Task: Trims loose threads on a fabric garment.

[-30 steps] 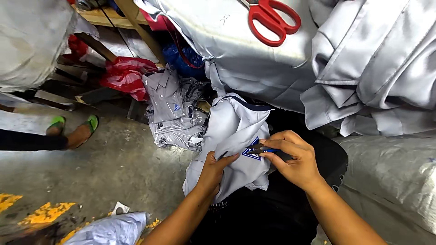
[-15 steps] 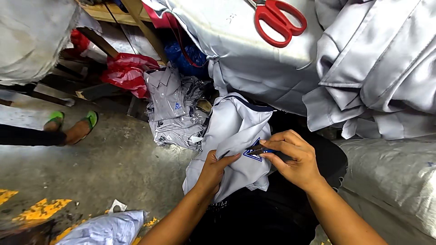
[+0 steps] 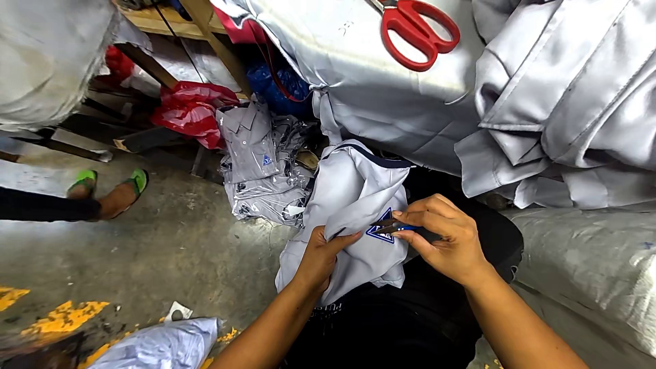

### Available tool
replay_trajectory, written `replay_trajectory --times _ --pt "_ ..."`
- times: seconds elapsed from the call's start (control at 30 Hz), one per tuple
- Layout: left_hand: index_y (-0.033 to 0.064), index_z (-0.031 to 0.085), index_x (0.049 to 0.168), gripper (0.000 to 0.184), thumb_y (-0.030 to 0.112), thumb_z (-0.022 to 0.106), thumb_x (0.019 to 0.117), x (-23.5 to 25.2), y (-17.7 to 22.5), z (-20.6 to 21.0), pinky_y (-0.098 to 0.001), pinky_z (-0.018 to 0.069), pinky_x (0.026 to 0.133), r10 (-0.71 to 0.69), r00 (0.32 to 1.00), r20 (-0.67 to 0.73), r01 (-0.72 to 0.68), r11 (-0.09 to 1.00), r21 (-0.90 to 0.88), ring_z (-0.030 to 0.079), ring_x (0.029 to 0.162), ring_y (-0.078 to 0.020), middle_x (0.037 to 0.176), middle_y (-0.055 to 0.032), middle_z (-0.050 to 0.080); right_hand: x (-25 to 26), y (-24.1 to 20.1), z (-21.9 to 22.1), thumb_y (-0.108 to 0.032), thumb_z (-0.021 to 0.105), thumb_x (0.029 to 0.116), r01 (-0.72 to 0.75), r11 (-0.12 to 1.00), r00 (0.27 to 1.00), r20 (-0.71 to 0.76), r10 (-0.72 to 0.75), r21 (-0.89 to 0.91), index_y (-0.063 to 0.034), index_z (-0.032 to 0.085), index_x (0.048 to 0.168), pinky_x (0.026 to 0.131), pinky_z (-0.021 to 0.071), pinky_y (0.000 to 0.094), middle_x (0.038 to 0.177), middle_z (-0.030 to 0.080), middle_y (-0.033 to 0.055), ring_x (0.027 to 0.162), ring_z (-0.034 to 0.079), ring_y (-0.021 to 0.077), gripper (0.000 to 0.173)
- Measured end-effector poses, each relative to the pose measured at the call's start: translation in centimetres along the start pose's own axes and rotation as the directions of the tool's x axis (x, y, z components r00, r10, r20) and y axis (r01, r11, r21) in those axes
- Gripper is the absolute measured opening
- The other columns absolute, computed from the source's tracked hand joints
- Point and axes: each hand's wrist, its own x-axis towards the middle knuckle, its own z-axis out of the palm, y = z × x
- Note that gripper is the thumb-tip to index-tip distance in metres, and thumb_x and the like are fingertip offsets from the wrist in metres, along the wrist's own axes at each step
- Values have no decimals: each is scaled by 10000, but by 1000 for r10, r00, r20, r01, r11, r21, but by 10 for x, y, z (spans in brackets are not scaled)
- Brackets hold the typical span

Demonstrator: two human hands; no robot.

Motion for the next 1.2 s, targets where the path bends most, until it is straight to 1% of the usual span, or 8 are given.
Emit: replay_trajectory --times 0.13,0.37,0.6,0.73,0.83,0.9,0.97,1.2 --pt "99 720 893 250 -84 550 911 0 0 -1 -231 594 807 -1 1000 -2 1 1000 1 712 816 -23 843 40 756 2 0 1 -219 736 936 29 999 1000 0 -29 -14 -78 803 1013 854 494 242 949 715 48 946 626 112 174" --pt "116 727 883 282 -102 549 896 -1 2 -2 -221 593 807 13 1000 15 -13 1000 7 711 821 -13 844 50 758 1 6 5 -223 740 931 -28 992 998 59 20 124 -41 791 1006 874 534 206 970 726 49 973 655 79 203" --pt "149 743 887 296 -106 594 871 3 3 -13 -206 584 834 79 989 126 -95 988 119 701 853 21 870 103 757 5 6 2 -207 710 954 8 992 993 114 -22 123 -47 794 962 856 520 214 933 733 41 942 653 81 181" --pt "145 732 879 304 -112 570 875 2 5 -9 -205 584 819 38 996 76 -45 994 99 699 834 18 851 95 753 4 5 5 -202 701 965 18 990 992 123 -35 142 -41 787 954 850 519 210 923 734 53 930 655 92 182" --pt "136 723 882 295 -103 551 881 2 7 -7 -210 588 810 19 999 34 -21 997 68 704 829 6 851 78 756 3 3 1 -231 701 968 0 986 988 152 -25 165 -42 783 998 865 520 207 953 734 52 958 653 85 208" --pt "129 723 884 285 -95 548 887 2 8 -8 -218 591 809 21 999 31 -22 998 56 707 830 -1 852 70 757 4 1 -4 -239 713 955 -29 984 987 158 1 177 -37 781 1018 876 536 196 973 729 45 977 658 65 222" --pt "126 724 882 282 -94 548 887 3 8 -8 -219 592 808 18 999 35 -20 998 54 708 828 -5 852 64 757 5 0 -7 -235 721 942 -44 985 989 149 19 165 -38 779 1011 855 538 187 974 721 35 971 653 53 217" --pt "129 730 869 287 -101 558 876 4 10 -6 -216 593 801 20 999 50 -23 998 61 710 820 -5 845 62 760 13 -1 -6 -218 727 922 -11 995 986 164 -5 97 -49 788 978 848 541 189 964 717 24 958 652 61 188"
